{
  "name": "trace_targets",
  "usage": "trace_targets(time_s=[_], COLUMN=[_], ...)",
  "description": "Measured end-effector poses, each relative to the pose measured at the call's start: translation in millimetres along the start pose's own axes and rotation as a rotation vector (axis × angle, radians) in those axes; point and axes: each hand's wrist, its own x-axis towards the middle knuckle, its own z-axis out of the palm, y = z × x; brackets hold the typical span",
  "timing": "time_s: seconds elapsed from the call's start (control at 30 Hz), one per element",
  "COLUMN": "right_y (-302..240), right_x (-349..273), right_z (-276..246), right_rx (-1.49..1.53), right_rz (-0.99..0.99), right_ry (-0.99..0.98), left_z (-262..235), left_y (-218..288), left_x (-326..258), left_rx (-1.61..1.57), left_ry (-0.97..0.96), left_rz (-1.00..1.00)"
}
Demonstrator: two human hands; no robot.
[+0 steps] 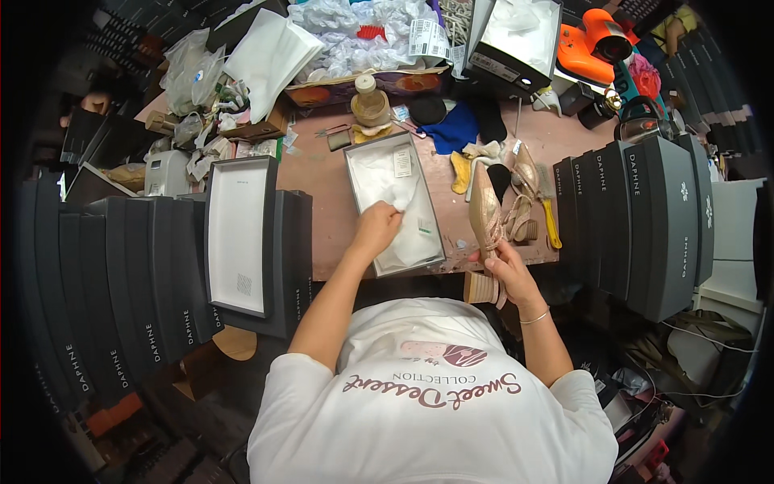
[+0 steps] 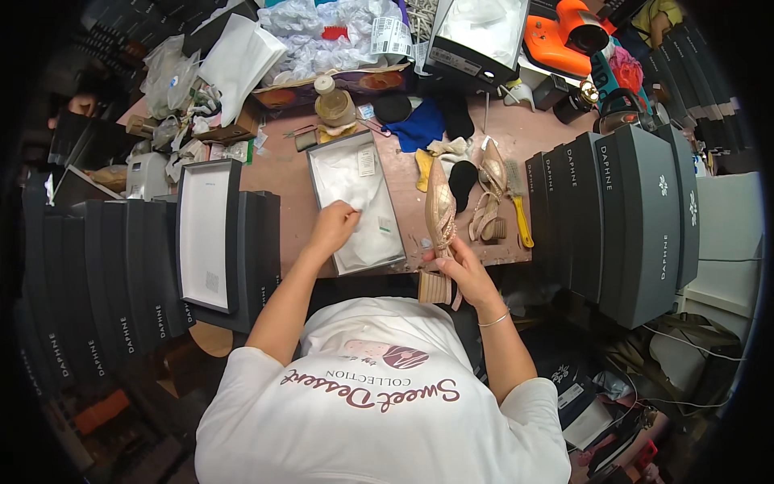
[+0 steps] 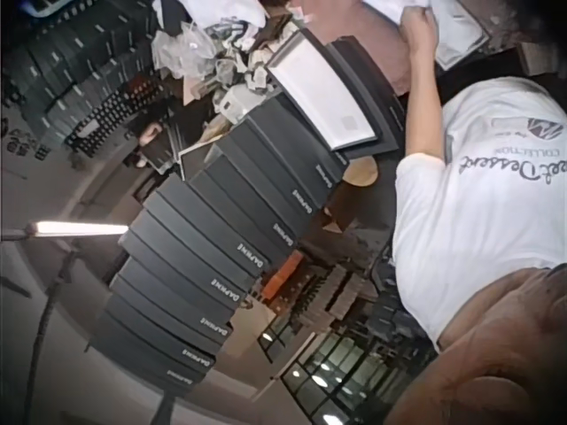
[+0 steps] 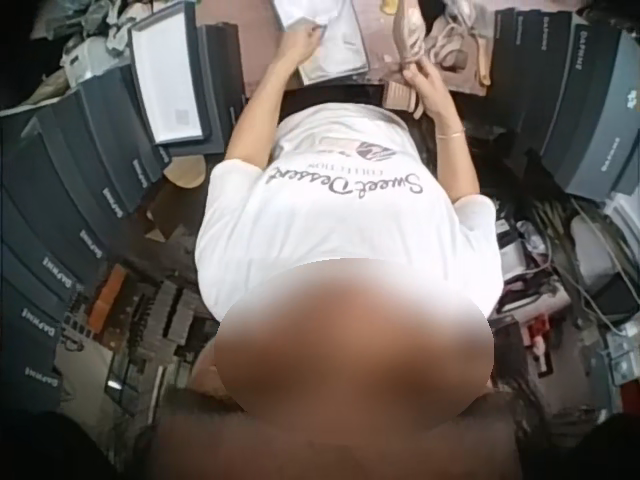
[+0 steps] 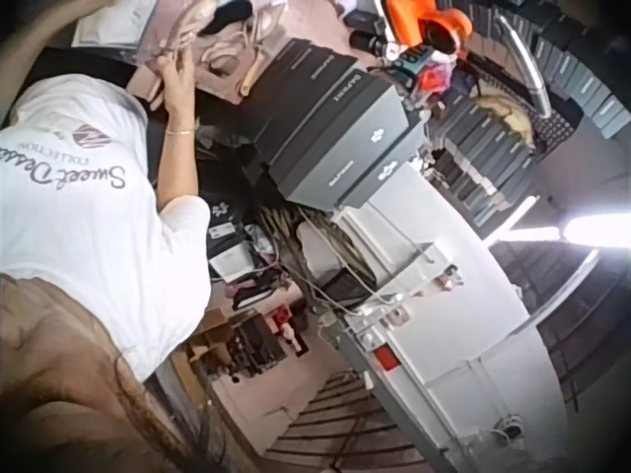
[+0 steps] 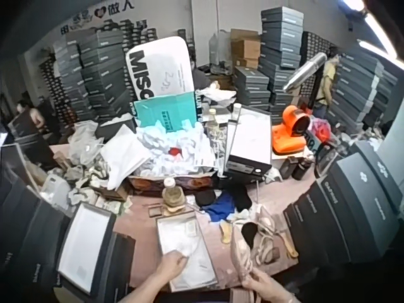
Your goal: Cleaning, inspecting, and packaging women's shoes into boxes with tissue paper.
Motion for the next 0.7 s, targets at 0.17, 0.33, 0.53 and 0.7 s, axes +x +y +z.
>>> trace_targets(time_s=[0.17,0.33,0.53,0.7], right_y=[-14,-54,-64,-40], right_x=[22,60,93,110], right_z=[9,43,106,103], right_rx=[0.016,-0.143,0.013,0.535], right_rz=[-0.097,-0.392,-0.288,-0.101], right_ry=[-0.182,-0.29,-0.445,-0.061], left_z=[-69,-149,-137,-107], left_y=[-16,33,3,-5], left_x=[-16,-19,5,-21], left_rx=[-0.014,-1.173,-1.712,-1.602], left_ry=[0.386,0.081,-0.085,0.741], left_rz=[0.213,-0.047,0.017,-0.337])
